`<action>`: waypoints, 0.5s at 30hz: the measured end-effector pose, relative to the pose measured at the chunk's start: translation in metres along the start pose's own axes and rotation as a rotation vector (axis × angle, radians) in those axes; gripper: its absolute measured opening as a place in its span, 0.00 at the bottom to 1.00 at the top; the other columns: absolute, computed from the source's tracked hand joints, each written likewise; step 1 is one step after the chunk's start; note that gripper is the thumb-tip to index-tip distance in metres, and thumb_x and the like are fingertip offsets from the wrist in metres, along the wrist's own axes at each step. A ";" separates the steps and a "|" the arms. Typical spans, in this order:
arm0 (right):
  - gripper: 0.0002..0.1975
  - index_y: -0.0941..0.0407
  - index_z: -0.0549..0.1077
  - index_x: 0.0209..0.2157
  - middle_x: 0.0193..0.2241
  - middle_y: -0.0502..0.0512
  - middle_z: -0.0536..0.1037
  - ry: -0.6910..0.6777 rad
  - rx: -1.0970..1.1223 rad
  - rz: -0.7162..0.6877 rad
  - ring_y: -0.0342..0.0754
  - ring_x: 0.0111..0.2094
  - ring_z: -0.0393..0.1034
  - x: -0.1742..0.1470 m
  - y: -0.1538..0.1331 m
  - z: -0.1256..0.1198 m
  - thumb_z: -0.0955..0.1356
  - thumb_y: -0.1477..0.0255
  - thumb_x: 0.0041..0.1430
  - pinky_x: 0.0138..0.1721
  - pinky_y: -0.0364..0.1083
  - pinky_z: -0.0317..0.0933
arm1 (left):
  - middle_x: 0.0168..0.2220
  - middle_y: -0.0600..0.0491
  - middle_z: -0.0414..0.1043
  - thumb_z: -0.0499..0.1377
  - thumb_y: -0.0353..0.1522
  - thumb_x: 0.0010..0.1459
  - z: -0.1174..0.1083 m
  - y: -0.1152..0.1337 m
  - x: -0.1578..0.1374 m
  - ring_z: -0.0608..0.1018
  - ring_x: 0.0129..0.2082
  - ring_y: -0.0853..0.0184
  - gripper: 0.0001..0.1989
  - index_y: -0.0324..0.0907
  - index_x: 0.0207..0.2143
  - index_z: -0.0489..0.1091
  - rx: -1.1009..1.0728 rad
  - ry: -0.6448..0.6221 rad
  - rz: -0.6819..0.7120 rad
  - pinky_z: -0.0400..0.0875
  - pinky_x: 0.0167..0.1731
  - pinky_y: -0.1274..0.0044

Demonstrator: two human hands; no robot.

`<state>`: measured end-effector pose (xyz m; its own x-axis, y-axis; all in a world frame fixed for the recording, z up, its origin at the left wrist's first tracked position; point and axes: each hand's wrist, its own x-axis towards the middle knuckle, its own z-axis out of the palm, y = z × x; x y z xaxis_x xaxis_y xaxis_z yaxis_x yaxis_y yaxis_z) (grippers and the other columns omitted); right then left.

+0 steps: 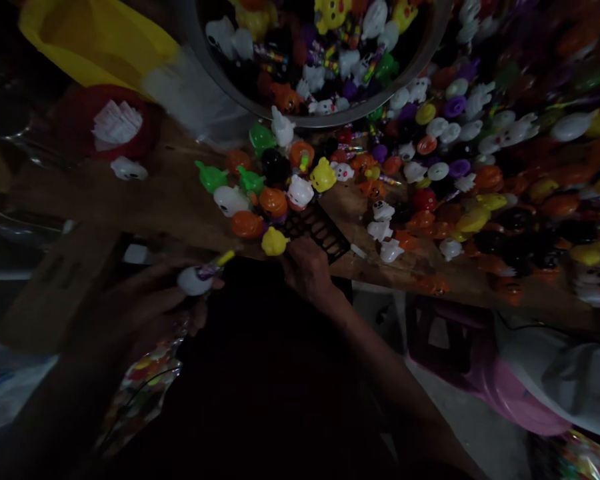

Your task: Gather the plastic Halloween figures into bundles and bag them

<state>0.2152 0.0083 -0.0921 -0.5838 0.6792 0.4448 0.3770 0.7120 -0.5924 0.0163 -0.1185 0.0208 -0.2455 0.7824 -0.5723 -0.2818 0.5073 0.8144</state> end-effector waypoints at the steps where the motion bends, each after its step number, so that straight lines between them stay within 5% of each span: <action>1: 0.13 0.56 0.73 0.29 0.26 0.54 0.73 0.012 -0.002 -0.002 0.47 0.29 0.66 0.000 0.000 0.001 0.65 0.70 0.69 0.33 0.46 0.61 | 0.35 0.53 0.80 0.70 0.38 0.46 0.003 -0.007 0.001 0.75 0.19 0.67 0.19 0.45 0.41 0.71 -0.035 -0.030 -0.016 0.69 0.17 0.76; 7: 0.11 0.56 0.72 0.32 0.28 0.56 0.74 0.072 -0.011 -0.043 0.48 0.30 0.67 0.001 0.000 0.009 0.65 0.70 0.69 0.33 0.46 0.60 | 0.25 0.56 0.75 0.68 0.42 0.55 -0.003 -0.041 -0.003 0.77 0.24 0.67 0.21 0.45 0.48 0.70 0.051 -0.135 -0.023 0.73 0.26 0.77; 15: 0.10 0.56 0.72 0.31 0.29 0.56 0.75 0.056 -0.040 0.000 0.48 0.31 0.67 0.001 -0.001 0.018 0.65 0.71 0.68 0.34 0.47 0.60 | 0.29 0.57 0.76 0.65 0.41 0.60 -0.016 -0.058 0.008 0.77 0.29 0.69 0.19 0.48 0.52 0.68 0.128 -0.153 -0.016 0.72 0.34 0.77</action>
<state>0.2017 0.0045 -0.1027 -0.5431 0.6876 0.4819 0.4066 0.7176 -0.5655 0.0157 -0.1480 -0.0324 -0.0954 0.8146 -0.5721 -0.1621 0.5544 0.8163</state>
